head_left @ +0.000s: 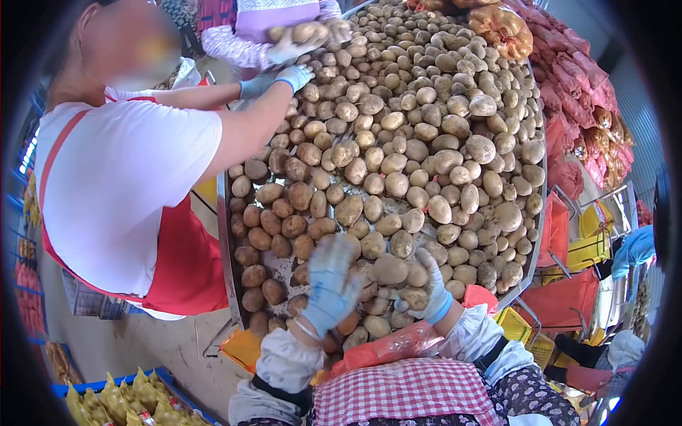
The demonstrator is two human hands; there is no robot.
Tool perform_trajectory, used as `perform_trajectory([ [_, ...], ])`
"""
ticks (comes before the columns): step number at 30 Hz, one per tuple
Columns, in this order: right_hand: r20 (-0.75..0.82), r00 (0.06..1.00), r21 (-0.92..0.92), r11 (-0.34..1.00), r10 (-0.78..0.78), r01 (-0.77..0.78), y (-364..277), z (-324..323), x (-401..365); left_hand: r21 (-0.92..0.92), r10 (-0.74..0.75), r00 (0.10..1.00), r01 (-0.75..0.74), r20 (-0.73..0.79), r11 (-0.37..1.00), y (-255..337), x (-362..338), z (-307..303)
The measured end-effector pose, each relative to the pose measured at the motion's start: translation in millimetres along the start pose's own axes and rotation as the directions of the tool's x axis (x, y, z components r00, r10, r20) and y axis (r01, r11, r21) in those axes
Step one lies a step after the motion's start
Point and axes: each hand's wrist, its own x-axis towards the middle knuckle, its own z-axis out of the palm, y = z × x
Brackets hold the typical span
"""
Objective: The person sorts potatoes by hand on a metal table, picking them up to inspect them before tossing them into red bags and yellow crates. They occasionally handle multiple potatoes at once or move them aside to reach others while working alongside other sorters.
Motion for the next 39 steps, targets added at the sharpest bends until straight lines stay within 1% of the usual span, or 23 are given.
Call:
perform_trajectory([
  [1, 0.007, 1.0, 0.001, 1.0, -0.004, 0.004, -11.4, -11.6, -6.2, 0.053, -0.073, 0.994, 0.078, -0.087, 0.996, -8.5, 2.3, 10.1],
  [2, 0.108, 0.994, -0.06, 0.998, -0.005, 0.011, -15.3, -12.9, -11.0, 0.401, -0.151, 0.988, 0.149, -0.027, 0.904, -23.6, -2.5, 10.8],
  [3, 0.208, 0.978, -0.123, 0.992, 0.001, 0.025, -19.1, -10.1, -14.1, 0.403, -0.144, 0.989, 0.141, -0.025, 0.904, -24.6, -13.5, 6.8],
  [6, 0.198, 0.974, -0.201, 0.968, -0.107, 0.147, -22.5, 18.7, -32.7, 0.253, -0.185, 0.924, 0.102, 0.334, 0.962, -16.3, -17.7, -17.6],
  [7, 0.222, 0.962, -0.225, 0.952, -0.159, 0.209, -24.4, 23.0, -35.2, 0.248, -0.182, 0.921, 0.098, 0.344, 0.964, -20.7, -1.9, -17.3],
  [9, 0.259, 0.95, -0.133, 0.968, -0.175, 0.214, -28.6, 12.6, -33.0, 0.089, -0.231, 0.949, 0.216, 0.213, 0.972, -29.2, 30.1, -14.7],
  [10, 0.225, 0.949, -0.163, 0.952, -0.221, 0.26, -29.7, 10.9, -30.2, 0.193, -0.112, 0.973, 0.073, 0.203, 0.979, -48.0, 42.3, 3.5],
  [12, 0.201, 0.949, -0.245, 0.925, -0.243, 0.289, -35.8, 6.0, -27.5, 0.355, -0.033, 0.988, -0.023, 0.151, 0.935, -35.5, 79.2, 22.1],
  [13, 0.197, 0.947, -0.244, 0.923, -0.252, 0.296, -36.7, 3.8, -29.3, 0.347, -0.029, 0.987, -0.027, 0.156, 0.937, -29.8, 88.0, 32.0],
  [15, 0.047, 0.957, -0.365, 0.887, -0.286, 0.283, -35.2, -0.2, -34.3, 0.486, -0.135, 0.957, -0.007, 0.258, 0.874, -25.3, 96.1, 50.8],
  [17, 0.127, 0.96, -0.298, 0.913, -0.251, 0.278, -35.4, 1.0, -34.5, 0.47, -0.12, 0.948, -0.035, 0.294, 0.882, -33.6, 99.5, 60.5],
  [19, 0.076, 0.981, -0.37, 0.908, -0.18, 0.196, -37.2, -3.2, -34.0, 0.392, -0.121, 0.949, -0.003, 0.291, 0.92, -36.8, 99.2, 64.6],
  [21, 0.04, 0.979, -0.458, 0.867, -0.201, 0.197, -31.3, 5.8, -32.8, 0.364, -0.112, 0.96, 0.012, 0.256, 0.931, -23.5, 97.6, 57.2],
  [23, -0.068, 0.946, -0.65, 0.733, -0.318, 0.2, -26.4, 15.8, -32.1, 0.154, -0.084, 0.996, 0.08, 0.02, 0.985, -9.0, 82.9, 54.2],
  [25, -0.085, 0.948, -0.701, 0.695, -0.306, 0.161, -28.6, 9.8, -29.3, -0.165, 0.19, 0.978, -0.174, 0.086, 0.971, 23.9, 72.3, 46.4],
  [26, -0.151, 0.962, -0.613, 0.785, -0.227, 0.089, -29.1, 6.3, -25.6, -0.347, 0.27, 0.957, -0.219, 0.105, 0.912, 34.9, 71.0, 49.0],
  [27, -0.204, 0.969, -0.515, 0.857, -0.141, 0.016, -30.1, 6.0, -22.7, -0.384, 0.303, 0.944, -0.235, 0.127, 0.893, 42.1, 71.8, 50.8],
  [29, -0.21, 0.968, -0.527, 0.85, -0.137, 0.006, -26.7, 11.0, -25.3, -0.442, 0.352, 0.93, -0.273, 0.104, 0.854, 41.6, 73.8, 53.0],
  [31, -0.074, 0.988, -0.593, 0.803, -0.137, 0.066, -24.1, 12.9, -26.7, -0.085, 0.155, 0.973, -0.142, 0.17, 0.986, 25.5, 103.3, 26.9],
  [32, -0.04, 0.991, -0.593, 0.801, -0.126, 0.079, -20.1, 27.4, -32.2, 0.273, 0.071, 0.997, -0.076, 0.029, 0.959, -3.5, 111.0, 30.9],
  [33, -0.04, 0.99, -0.585, 0.806, -0.132, 0.084, -21.6, 26.5, -31.5, 0.584, 0.044, 0.99, 0.042, -0.133, 0.811, -35.8, 116.4, 39.0],
  [35, -0.005, 0.989, -0.578, 0.808, -0.147, 0.117, -26.9, 20.4, -31.3, 0.546, -0.143, 0.989, 0.102, 0.033, 0.832, -60.5, 129.0, 32.9],
  [39, -0.028, 0.977, -0.493, 0.853, -0.211, 0.17, -28.0, 3.4, -27.8, 0.58, -0.223, 0.951, 0.059, 0.215, 0.812, -52.3, 132.1, 33.0],
])
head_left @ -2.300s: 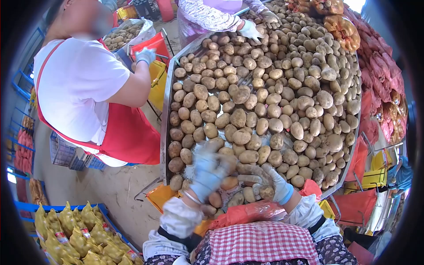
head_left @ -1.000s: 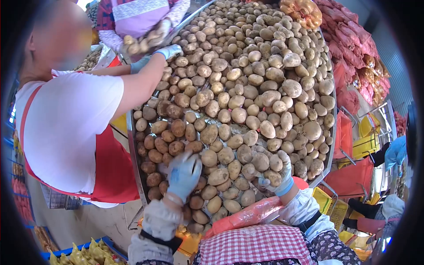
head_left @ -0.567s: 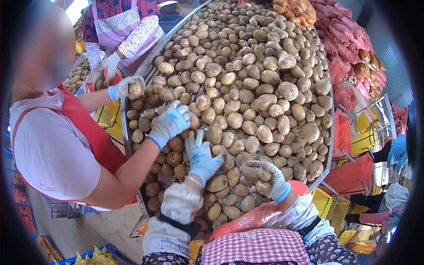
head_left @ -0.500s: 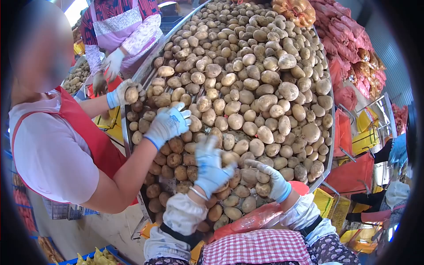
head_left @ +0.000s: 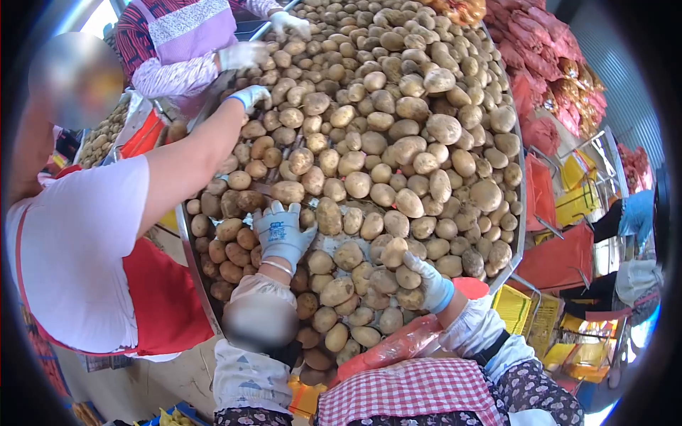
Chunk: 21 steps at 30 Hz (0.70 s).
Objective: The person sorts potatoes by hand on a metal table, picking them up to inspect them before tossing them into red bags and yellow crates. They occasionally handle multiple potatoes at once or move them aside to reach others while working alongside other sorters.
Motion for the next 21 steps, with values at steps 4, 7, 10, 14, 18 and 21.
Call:
perform_trajectory([
  [4, -0.098, 0.995, 0.019, 1.0, -0.008, 0.01, 1.7, 3.5, 1.1, 0.096, 0.102, 0.993, -0.108, 0.061, 0.989, 6.6, -0.2, -0.4],
  [7, -0.104, 0.992, -0.018, 0.998, -0.065, 0.064, 0.5, 8.8, -4.2, 0.128, 0.004, 0.994, -0.018, 0.111, 0.992, 13.5, 12.7, -4.8],
  [10, -0.08, 0.994, 0.118, 0.989, -0.079, 0.088, 1.9, 3.5, -7.7, -0.11, 0.071, 0.997, -0.071, -0.004, 0.991, -1.8, 8.6, 6.2],
  [14, -0.047, 0.992, 0.165, 0.979, -0.116, 0.123, 2.1, -3.0, -13.7, -0.517, -0.079, 0.812, -0.29, -0.579, 0.806, 11.5, -23.4, 23.4],
  [18, -0.065, 0.988, 0.259, 0.954, -0.137, 0.15, 10.0, 19.0, -21.0, -0.831, -0.214, 0.969, -0.218, -0.123, -0.512, 70.1, -89.4, 7.8],
  [21, -0.317, 0.877, -0.249, 0.924, -0.36, 0.289, 16.1, 37.7, -22.9, -0.654, -0.039, 0.997, 0.017, 0.07, -0.756, 98.1, -114.9, -13.4],
])
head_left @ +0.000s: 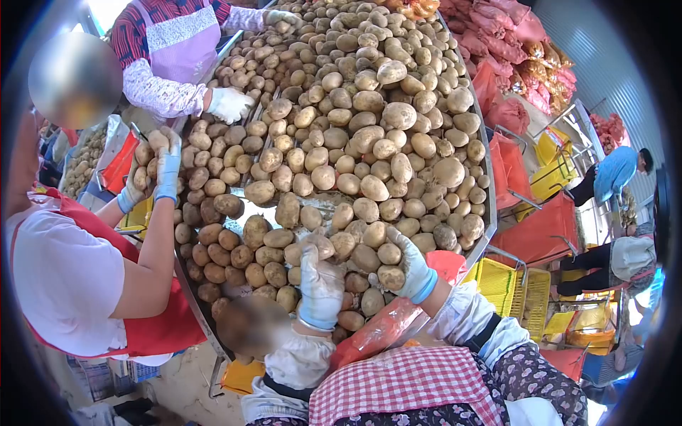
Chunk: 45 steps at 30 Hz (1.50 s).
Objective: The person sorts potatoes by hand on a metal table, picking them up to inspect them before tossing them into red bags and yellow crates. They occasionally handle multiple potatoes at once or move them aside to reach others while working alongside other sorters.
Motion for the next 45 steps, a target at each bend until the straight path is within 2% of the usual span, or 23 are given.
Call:
perform_trajectory([
  [3, 0.178, 0.97, 0.327, 0.92, 0.165, -0.216, 1.7, -33.5, 7.0, -0.201, -0.241, 0.967, 0.222, -0.076, 0.954, -5.6, -17.2, -2.3],
  [7, 0.265, 0.951, 0.421, 0.868, 0.16, -0.263, -11.0, -61.4, -6.4, -0.183, -0.303, 0.953, 0.302, 0.024, 0.936, -8.4, -26.6, 26.1],
  [10, 0.121, 0.975, 0.337, 0.916, 0.186, -0.217, -35.2, -76.9, -31.8, -0.198, -0.349, 0.937, 0.345, 0.016, 0.917, -35.4, -36.0, 49.3],
  [13, 0.006, 0.998, 0.273, 0.96, 0.067, -0.066, -47.7, -121.3, -53.3, 0.415, -0.14, 0.961, 0.029, 0.239, 0.91, -72.2, -38.7, 105.2],
  [15, -0.049, 0.998, 0.334, 0.942, 0.045, -0.026, -57.1, -155.2, -75.2, 0.462, -0.254, 0.934, 0.116, 0.25, 0.879, -104.3, -42.5, 127.9],
  [17, 0.403, 0.909, 0.522, 0.844, -0.111, -0.128, -51.0, -222.8, -86.8, 0.716, -0.3, 0.859, -0.105, 0.415, 0.69, -142.4, -40.5, 135.2],
  [18, -0.043, 0.999, 0.425, 0.905, -0.008, 0.025, -74.1, -201.7, -109.1, 0.745, -0.299, 0.823, -0.206, 0.482, 0.634, -157.3, -39.4, 150.9],
  [19, -0.04, 0.999, 0.506, 0.862, 0.014, 0.008, -83.0, -210.3, -122.7, 0.8, -0.321, 0.772, -0.374, 0.549, 0.47, -170.5, -39.4, 168.1],
  [21, -0.159, 0.987, 0.466, 0.882, 0.007, 0.069, -97.3, -236.8, -143.0, 0.716, -0.537, 0.754, 0.13, 0.377, 0.685, -213.0, -39.2, 184.0],
  [22, -0.211, 0.977, 0.463, 0.877, -0.029, 0.126, -101.0, -255.0, -147.2, 0.77, -0.516, 0.726, -0.029, 0.455, 0.638, -236.7, -29.5, 188.7],
  [23, -0.236, 0.971, 0.463, 0.874, -0.036, 0.145, -112.6, -270.2, -150.0, 0.726, -0.635, 0.688, 0.228, 0.351, 0.649, -253.2, -21.5, 209.1],
  [25, 0.105, 0.903, 0.613, 0.742, -0.416, 0.271, -117.5, -348.4, -126.0, 0.683, -0.756, 0.545, 0.397, 0.362, 0.613, -287.6, 9.9, 261.6],
  [27, -0.183, 0.902, 0.437, 0.79, -0.391, 0.431, -191.3, -362.6, -119.4, 0.573, -0.73, 0.536, 0.466, 0.423, 0.674, -325.9, 49.2, 317.3],
  [29, -0.263, 0.899, 0.42, 0.798, -0.35, 0.433, -260.1, -389.7, -98.7, 0.625, -0.581, 0.668, 0.217, 0.465, 0.75, -365.7, 91.9, 352.8],
  [31, -0.493, 0.821, 0.33, 0.812, -0.287, 0.482, -298.9, -418.8, -85.3, 0.7, -0.671, 0.654, 0.295, 0.348, 0.651, -360.7, 112.0, 365.9],
  [32, -0.573, 0.789, 0.37, 0.789, -0.221, 0.49, -302.5, -409.2, -88.5, 0.597, -0.619, 0.659, 0.308, 0.428, 0.741, -351.8, 102.1, 359.6],
  [35, -0.461, 0.82, 0.336, 0.788, -0.34, 0.515, -253.5, -440.8, -72.3, 0.627, -0.537, 0.733, 0.195, 0.417, 0.754, -332.8, 88.6, 276.7],
  [37, -0.324, 0.904, 0.524, 0.743, -0.278, 0.416, -190.5, -499.2, -46.6, 0.642, -0.469, 0.788, 0.124, 0.4, 0.757, -288.8, 61.2, 228.5],
  [39, -0.404, 0.884, 0.4, 0.823, -0.235, 0.402, -175.8, -423.0, -89.2, 0.557, -0.431, 0.853, 0.212, 0.296, 0.803, -237.2, 33.1, 180.3],
  [41, -0.255, 0.919, 0.432, 0.815, -0.302, 0.388, -140.5, -414.1, -90.3, 0.685, -0.194, 0.959, 0.002, 0.204, 0.729, -166.5, 8.4, 146.6],
  [42, -0.287, 0.905, 0.336, 0.852, -0.314, 0.402, -131.1, -386.5, -92.0, 0.803, 0.074, 0.949, -0.3, 0.307, 0.516, -131.1, -3.6, 133.0],
  [43, -0.317, 0.885, 0.233, 0.877, -0.34, 0.421, -128.1, -357.6, -98.9, 0.799, 0.18, 0.835, -0.55, 0.52, 0.241, -87.3, -4.5, 99.1],
  [45, -0.315, 0.884, 0.14, 0.904, -0.345, 0.403, -114.3, -291.1, -98.2, 0.6, 0.432, 0.898, -0.301, -0.085, 0.742, -39.2, -37.7, 111.8],
])
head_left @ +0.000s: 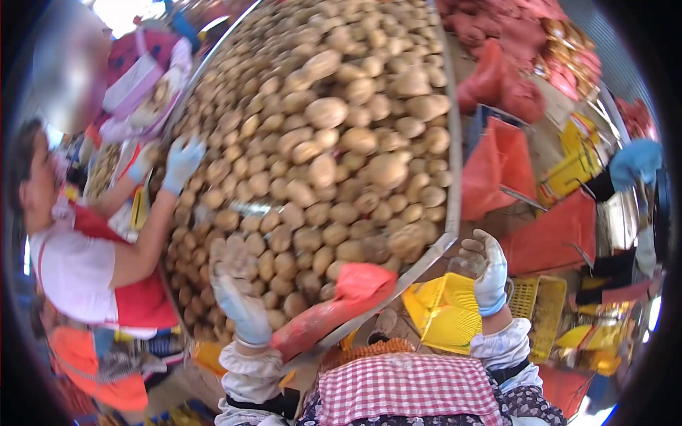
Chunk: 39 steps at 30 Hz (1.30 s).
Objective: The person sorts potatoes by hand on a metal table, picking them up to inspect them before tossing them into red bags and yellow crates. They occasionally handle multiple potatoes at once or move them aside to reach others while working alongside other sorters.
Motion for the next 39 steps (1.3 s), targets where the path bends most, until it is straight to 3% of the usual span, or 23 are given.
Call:
perform_trajectory([
  [2, 0.196, 0.94, -0.513, 0.787, -0.281, 0.342, 27.5, 49.3, -21.5, 0.43, 0.071, 0.996, -0.039, -0.059, 0.902, -5.1, 5.6, -75.6],
  [3, 0.359, 0.886, -0.535, 0.713, -0.295, 0.454, 43.1, 69.5, -26.1, 0.741, 0.06, 0.994, 0.027, -0.09, 0.671, -15.3, 0.9, -111.1],
  [4, 0.447, 0.871, -0.59, 0.664, -0.205, 0.459, 51.8, 93.8, -36.3, 0.74, 0.061, 0.99, 0.051, -0.124, 0.671, -21.8, -13.5, -135.1],
  [5, 0.638, 0.731, -0.59, 0.457, -0.243, 0.666, 65.9, 111.2, -35.5, 0.956, -0.012, 0.999, -0.046, 0.052, 0.289, -26.2, -27.7, -156.8],
  [6, 0.802, 0.552, -0.508, 0.224, -0.23, 0.831, 78.8, 129.2, -32.7, 0.971, -0.158, 0.971, -0.202, 0.181, -0.127, -33.3, -38.5, -175.8],
  [7, 0.81, 0.546, -0.505, 0.219, -0.215, 0.835, 88.5, 150.3, -34.2, 0.957, -0.217, 0.945, -0.27, 0.244, -0.101, -44.5, -48.4, -192.5],
  [9, 0.811, 0.549, -0.563, 0.011, 0.2, 0.827, 109.2, 189.4, -42.3, 0.948, -0.219, 0.936, -0.303, 0.276, -0.101, -45.1, -45.9, -203.8],
  [13, 0.68, 0.54, -0.487, -0.245, 0.496, 0.838, 184.9, 218.9, -49.1, 0.916, -0.142, 0.924, -0.374, 0.354, -0.145, -47.2, 5.6, -218.8],
  [14, 0.722, 0.475, -0.453, -0.175, 0.503, 0.874, 202.3, 219.1, -57.5, 0.895, -0.112, 0.923, -0.384, 0.367, -0.228, -48.5, 20.7, -224.5],
  [16, 0.759, 0.4, -0.409, -0.102, 0.514, 0.907, 215.4, 224.7, -61.1, 0.918, -0.069, 0.937, -0.349, 0.342, -0.188, -51.3, 44.9, -227.7],
  [18, 0.916, 0.274, -0.342, 0.212, 0.294, 0.915, 209.8, 232.1, -48.1, 0.937, -0.034, 0.95, -0.312, 0.31, -0.157, -55.2, 44.4, -245.0],
  [20, 0.886, 0.447, -0.436, -0.114, 0.118, 0.893, 192.6, 238.5, -31.8, 0.964, 0.034, 0.964, -0.262, 0.263, -0.039, -65.4, 37.2, -272.7],
  [21, 0.811, 0.579, -0.533, -0.309, 0.078, 0.788, 190.6, 235.5, -23.2, 0.967, 0.156, 0.98, -0.157, 0.127, 0.2, -59.9, 30.3, -276.0],
  [22, 0.606, 0.759, -0.569, -0.535, 0.24, 0.624, 186.2, 234.1, -17.8, 0.967, 0.149, 0.981, -0.155, 0.127, 0.2, -53.7, 18.3, -276.3],
  [24, 0.652, 0.666, -0.326, -0.659, 0.362, 0.678, 193.9, 230.2, -9.5, 0.944, 0.115, 0.967, -0.247, 0.227, 0.216, -23.0, -5.4, -245.7],
  [26, 0.62, 0.688, -0.261, -0.728, 0.377, 0.634, 213.0, 227.6, 1.5, 0.867, -0.145, 0.868, -0.433, 0.475, 0.247, -1.0, -19.4, -197.0],
  [27, 0.591, 0.712, -0.199, -0.788, 0.378, 0.583, 221.7, 226.0, 6.5, 0.866, -0.147, 0.867, -0.433, 0.476, 0.249, -15.4, -22.4, -187.7],
  [32, 0.465, 0.797, -0.307, -0.774, 0.386, 0.554, 202.9, 244.5, 13.6, 0.762, -0.272, 0.715, -0.634, 0.643, 0.136, -61.6, 6.1, -166.1],
  [34, 0.497, 0.701, -0.189, -0.724, 0.511, 0.663, 189.2, 259.3, 5.4, 0.738, -0.281, 0.689, -0.662, 0.668, 0.129, -64.0, 16.3, -160.3],
  [36, 0.618, 0.657, -0.272, -0.667, 0.432, 0.694, 187.7, 238.5, 9.2, 0.704, -0.311, 0.647, -0.7, 0.696, 0.118, -63.4, 23.4, -154.8],
  [37, 0.729, 0.639, -0.487, -0.47, 0.245, 0.736, 184.8, 227.5, 11.6, 0.698, -0.257, 0.65, -0.666, 0.716, 0.262, -59.5, 28.7, -157.7],
  [38, 0.769, 0.638, -0.619, -0.21, 0.032, 0.757, 181.7, 221.9, 12.7, 0.7, -0.247, 0.655, -0.665, 0.714, 0.26, -61.2, 29.7, -159.3],
  [39, 0.49, 0.85, -0.858, -0.066, 0.193, 0.509, 165.8, 240.5, -11.2, 0.78, -0.127, 0.812, -0.486, 0.57, 0.394, -65.4, 26.7, -159.8],
])
